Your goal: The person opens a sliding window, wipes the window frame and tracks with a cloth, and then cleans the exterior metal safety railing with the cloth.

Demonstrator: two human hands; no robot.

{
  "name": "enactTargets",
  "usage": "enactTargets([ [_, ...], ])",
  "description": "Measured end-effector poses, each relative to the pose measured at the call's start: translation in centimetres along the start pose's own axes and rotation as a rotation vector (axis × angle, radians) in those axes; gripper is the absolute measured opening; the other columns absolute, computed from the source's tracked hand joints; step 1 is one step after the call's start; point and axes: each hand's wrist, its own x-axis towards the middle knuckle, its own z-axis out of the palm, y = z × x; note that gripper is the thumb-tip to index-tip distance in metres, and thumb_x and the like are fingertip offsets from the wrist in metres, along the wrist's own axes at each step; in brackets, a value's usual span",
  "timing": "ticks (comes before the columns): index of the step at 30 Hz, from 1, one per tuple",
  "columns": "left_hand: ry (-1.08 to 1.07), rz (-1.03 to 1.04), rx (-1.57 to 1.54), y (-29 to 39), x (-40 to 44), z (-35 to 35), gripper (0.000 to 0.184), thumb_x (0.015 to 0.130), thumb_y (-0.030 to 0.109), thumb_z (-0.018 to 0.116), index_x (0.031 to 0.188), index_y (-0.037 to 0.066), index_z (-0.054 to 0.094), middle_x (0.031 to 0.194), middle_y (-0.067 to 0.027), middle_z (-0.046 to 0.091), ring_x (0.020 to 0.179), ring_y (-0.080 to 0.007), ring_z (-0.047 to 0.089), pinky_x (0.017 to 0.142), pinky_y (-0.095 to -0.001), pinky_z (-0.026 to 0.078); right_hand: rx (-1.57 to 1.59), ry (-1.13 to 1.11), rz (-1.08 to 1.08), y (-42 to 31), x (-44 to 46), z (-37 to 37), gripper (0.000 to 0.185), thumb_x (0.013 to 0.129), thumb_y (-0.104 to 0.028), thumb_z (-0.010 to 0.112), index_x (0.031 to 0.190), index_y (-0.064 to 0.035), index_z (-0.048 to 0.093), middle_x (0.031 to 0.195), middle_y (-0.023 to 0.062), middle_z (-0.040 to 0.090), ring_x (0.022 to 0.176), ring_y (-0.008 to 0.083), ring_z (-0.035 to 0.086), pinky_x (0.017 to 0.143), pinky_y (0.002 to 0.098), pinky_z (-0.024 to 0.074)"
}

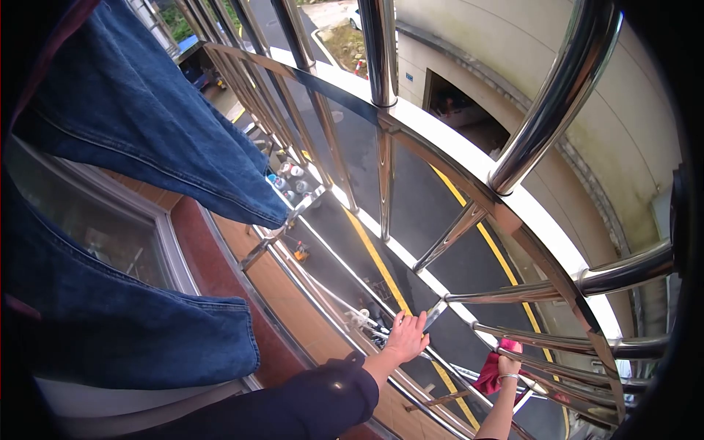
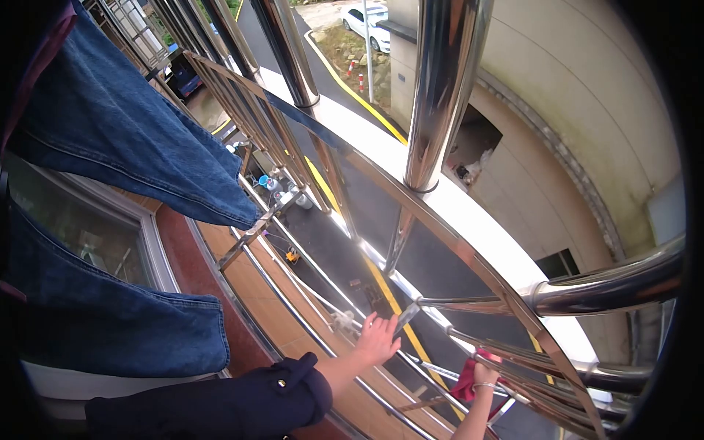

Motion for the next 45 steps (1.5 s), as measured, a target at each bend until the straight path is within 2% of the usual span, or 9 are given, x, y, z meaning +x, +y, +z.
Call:
enactTargets([
  [4, -0.022, -0.008, 0.002, 0.1, 0.0, 0.1, 0.058, 0.081, 0.034, 0.052, 0.125, -0.002, 0.04, 0.093, -0.0107, 0.056, 0.095, -0.0229, 0.052, 0.102, -0.0418, 0.025, -0.048, 0.088, 0.105, 1.5, -0.6, 1.3, 0.02, 0.07, -0.004, 0.054, 0.089, -0.0005, 0.061, 0.099, 0.0197, 0.06, 0.098, 0.0378, 0.053, 0.088, 0.0428, 0.0398],
  [7, -0.031, -0.007, -0.019, 0.0, 0.0, 0.2, 0.057, 0.081, 0.035, 0.053, 0.124, -0.001, 0.041, 0.092, -0.0113, 0.056, 0.094, -0.0232, 0.052, 0.103, -0.0422, 0.024, 0.136, 0.062, 0.183, 2.2, -0.9, 1.5, 0.024, 0.069, -0.001, 0.055, 0.093, -0.0006, 0.061, 0.103, 0.0197, 0.058, 0.102, 0.0374, 0.05, 0.092, 0.0429, 0.038],
  [14, -0.017, -0.013, -0.004, 0.2, -0.1, 0.1, 0.057, 0.081, 0.035, 0.053, 0.124, 0.0, 0.04, 0.092, -0.0113, 0.057, 0.095, -0.0233, 0.052, 0.103, -0.0424, 0.023, 0.105, 0.218, 0.127, 2.6, -1.0, 2.3, 0.026, 0.067, 0.0, 0.056, 0.093, -0.0017, 0.061, 0.1, 0.0185, 0.058, 0.098, 0.037, 0.051, 0.09, 0.0425, 0.0386],
  [20, -0.021, -0.006, 0.033, 0.1, -0.1, 0.2, 0.059, 0.082, 0.037, 0.051, 0.127, -0.001, 0.04, 0.092, -0.0092, 0.056, 0.095, -0.022, 0.052, 0.102, -0.0404, 0.025, 0.076, 0.112, 0.219, 0.5, -0.8, 1.2, 0.02, 0.069, -0.001, 0.057, 0.088, -0.0015, 0.061, 0.098, 0.0187, 0.059, 0.095, 0.0363, 0.052, 0.087, 0.0426, 0.0398],
  [21, -0.027, -0.008, 0.029, 0.0, 0.0, 0.1, 0.059, 0.082, 0.037, 0.051, 0.127, -0.001, 0.04, 0.092, -0.0093, 0.056, 0.095, -0.0221, 0.052, 0.102, -0.0404, 0.025, 0.03, 0.189, 0.165, 0.8, -0.9, 1.7, 0.028, 0.067, -0.002, 0.057, 0.095, 0.0014, 0.058, 0.092, 0.0198, 0.06, 0.092, 0.0365, 0.055, 0.084, 0.0417, 0.0407],
  [28, 0.003, -0.011, -0.023, 0.1, 0.0, -0.1, 0.056, 0.08, 0.034, 0.054, 0.123, 0.001, 0.041, 0.091, -0.011, 0.056, 0.093, -0.0239, 0.052, 0.102, -0.0423, 0.024, 0.011, 0.205, 0.348, -0.9, -1.0, 1.7, 0.029, 0.068, -0.001, 0.058, 0.096, 0.0039, 0.06, 0.089, 0.0244, 0.061, 0.09, 0.0391, 0.057, 0.083, 0.0418, 0.0415],
  [35, -0.028, -0.008, 0.022, 0.2, 0.0, -0.5, 0.058, 0.082, 0.036, 0.051, 0.126, -0.001, 0.041, 0.093, -0.0096, 0.056, 0.096, -0.0215, 0.051, 0.102, -0.04, 0.025, 0.302, 0.454, 0.46, -2.3, -2.7, 4.0, 0.038, 0.065, 0.007, 0.055, 0.103, 0.0048, 0.057, 0.105, 0.0199, 0.057, 0.099, 0.0335, 0.054, 0.092, 0.0369, 0.0381],
  [42, -0.038, -0.006, 0.026, 0.2, 0.2, -0.6, 0.059, 0.081, 0.036, 0.052, 0.125, -0.001, 0.041, 0.094, -0.0096, 0.056, 0.096, -0.021, 0.051, 0.102, -0.0399, 0.024, -0.034, 0.247, 0.433, 0.3, -1.7, 2.9, 0.026, 0.062, -0.002, 0.059, 0.088, 0.0034, 0.064, 0.094, 0.0221, 0.061, 0.095, 0.0351, 0.056, 0.088, 0.0384, 0.041],
  [45, -0.041, -0.01, 0.035, 0.3, 0.2, -0.7, 0.058, 0.081, 0.036, 0.052, 0.125, -0.001, 0.041, 0.094, -0.0096, 0.056, 0.096, -0.0208, 0.051, 0.101, -0.0401, 0.025, -0.019, 0.328, 0.493, 0.3, -1.7, 3.5, 0.026, 0.06, -0.004, 0.059, 0.085, 0.002, 0.065, 0.093, 0.022, 0.062, 0.091, 0.0355, 0.058, 0.086, 0.0394, 0.0427],
])
